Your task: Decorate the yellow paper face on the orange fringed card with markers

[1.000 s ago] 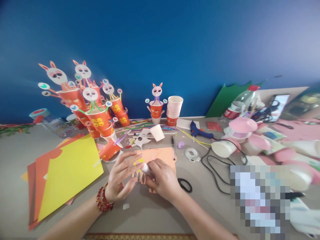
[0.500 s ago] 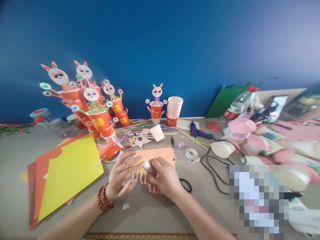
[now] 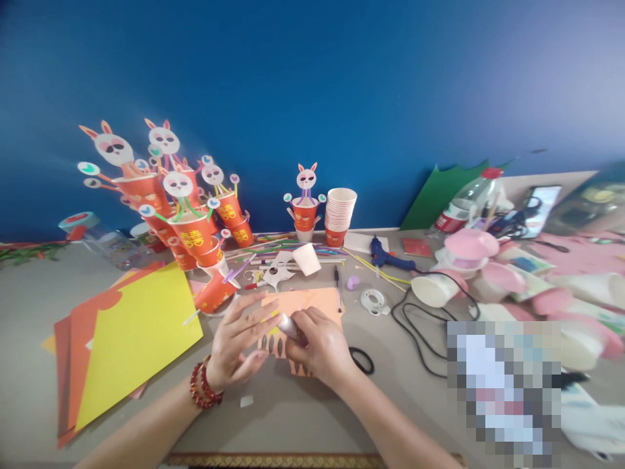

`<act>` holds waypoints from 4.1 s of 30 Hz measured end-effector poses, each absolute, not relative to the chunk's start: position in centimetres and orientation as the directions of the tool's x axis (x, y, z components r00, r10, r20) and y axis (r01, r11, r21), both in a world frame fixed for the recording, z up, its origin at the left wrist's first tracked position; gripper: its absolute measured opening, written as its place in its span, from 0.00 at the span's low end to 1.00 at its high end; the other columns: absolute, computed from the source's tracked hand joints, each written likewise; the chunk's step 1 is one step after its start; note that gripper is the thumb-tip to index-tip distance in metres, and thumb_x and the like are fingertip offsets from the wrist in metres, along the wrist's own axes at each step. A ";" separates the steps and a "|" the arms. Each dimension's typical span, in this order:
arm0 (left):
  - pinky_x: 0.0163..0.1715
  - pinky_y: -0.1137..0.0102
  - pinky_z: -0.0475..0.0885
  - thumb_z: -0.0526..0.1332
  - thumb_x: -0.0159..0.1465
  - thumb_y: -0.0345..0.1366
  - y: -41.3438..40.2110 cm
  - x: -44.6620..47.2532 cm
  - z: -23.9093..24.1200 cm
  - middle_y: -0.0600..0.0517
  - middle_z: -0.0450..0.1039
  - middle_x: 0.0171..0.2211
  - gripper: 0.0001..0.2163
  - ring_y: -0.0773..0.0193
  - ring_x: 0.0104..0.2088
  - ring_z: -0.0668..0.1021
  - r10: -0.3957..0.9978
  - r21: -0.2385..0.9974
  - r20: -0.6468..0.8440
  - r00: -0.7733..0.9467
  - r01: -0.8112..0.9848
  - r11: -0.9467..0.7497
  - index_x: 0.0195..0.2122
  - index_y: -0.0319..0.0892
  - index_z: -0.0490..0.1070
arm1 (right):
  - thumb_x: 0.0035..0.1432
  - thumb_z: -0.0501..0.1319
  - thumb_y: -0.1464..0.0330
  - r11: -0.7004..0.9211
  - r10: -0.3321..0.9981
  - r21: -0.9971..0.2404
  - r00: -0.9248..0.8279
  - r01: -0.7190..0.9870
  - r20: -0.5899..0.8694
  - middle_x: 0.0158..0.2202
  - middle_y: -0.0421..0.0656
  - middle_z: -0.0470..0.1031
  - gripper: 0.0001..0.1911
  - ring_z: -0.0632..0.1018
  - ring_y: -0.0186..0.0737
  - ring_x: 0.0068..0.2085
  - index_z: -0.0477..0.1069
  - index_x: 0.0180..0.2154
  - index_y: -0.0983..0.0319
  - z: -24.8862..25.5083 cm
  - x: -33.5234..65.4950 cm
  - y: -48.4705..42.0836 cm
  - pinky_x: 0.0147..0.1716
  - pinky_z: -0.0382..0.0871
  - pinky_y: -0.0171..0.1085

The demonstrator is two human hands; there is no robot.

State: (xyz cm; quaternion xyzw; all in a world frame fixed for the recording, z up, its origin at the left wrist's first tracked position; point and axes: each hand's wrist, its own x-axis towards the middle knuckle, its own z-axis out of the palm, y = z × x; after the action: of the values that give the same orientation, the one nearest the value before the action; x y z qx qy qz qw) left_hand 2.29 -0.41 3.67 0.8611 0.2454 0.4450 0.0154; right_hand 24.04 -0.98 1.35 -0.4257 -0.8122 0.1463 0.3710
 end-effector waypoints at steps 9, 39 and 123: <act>0.56 0.49 0.69 0.55 0.69 0.42 -0.4 2.4 3.6 0.43 0.77 0.56 0.23 0.43 0.62 0.72 0.402 0.197 0.766 0.502 0.413 -0.889 0.63 0.42 0.69 | 0.48 0.57 0.77 0.608 0.791 -0.553 -0.378 0.570 0.480 0.27 0.38 0.66 0.10 0.68 0.39 0.29 0.60 0.30 0.57 1.3 24.1 -1.1 0.29 0.58 0.33; 0.56 0.49 0.69 0.51 0.73 0.44 -0.2 2.5 3.3 0.40 0.73 0.60 0.22 0.44 0.62 0.72 0.395 0.225 0.772 0.498 0.367 -0.902 0.63 0.42 0.68 | 0.47 0.57 0.76 0.597 0.800 -0.571 -0.367 0.564 0.474 0.26 0.38 0.65 0.09 0.68 0.38 0.28 0.60 0.30 0.58 1.1 24.1 -1.1 0.28 0.56 0.33; 0.52 0.53 0.75 0.62 0.64 0.24 -0.6 3.2 2.8 0.47 0.82 0.47 0.12 0.52 0.52 0.79 0.377 0.187 0.859 0.346 0.473 -0.861 0.47 0.42 0.75 | 0.48 0.61 0.72 0.414 0.909 -0.713 -0.296 0.566 0.293 0.25 0.37 0.70 0.06 0.71 0.37 0.27 0.64 0.30 0.58 -0.1 23.5 -1.0 0.27 0.62 0.32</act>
State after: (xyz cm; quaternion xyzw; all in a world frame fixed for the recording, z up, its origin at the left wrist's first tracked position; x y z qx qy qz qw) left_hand 3.16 -0.58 2.81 0.8190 0.2596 0.5096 -0.0471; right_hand 23.53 -1.04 -0.06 -0.4815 -0.7660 0.2477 0.3467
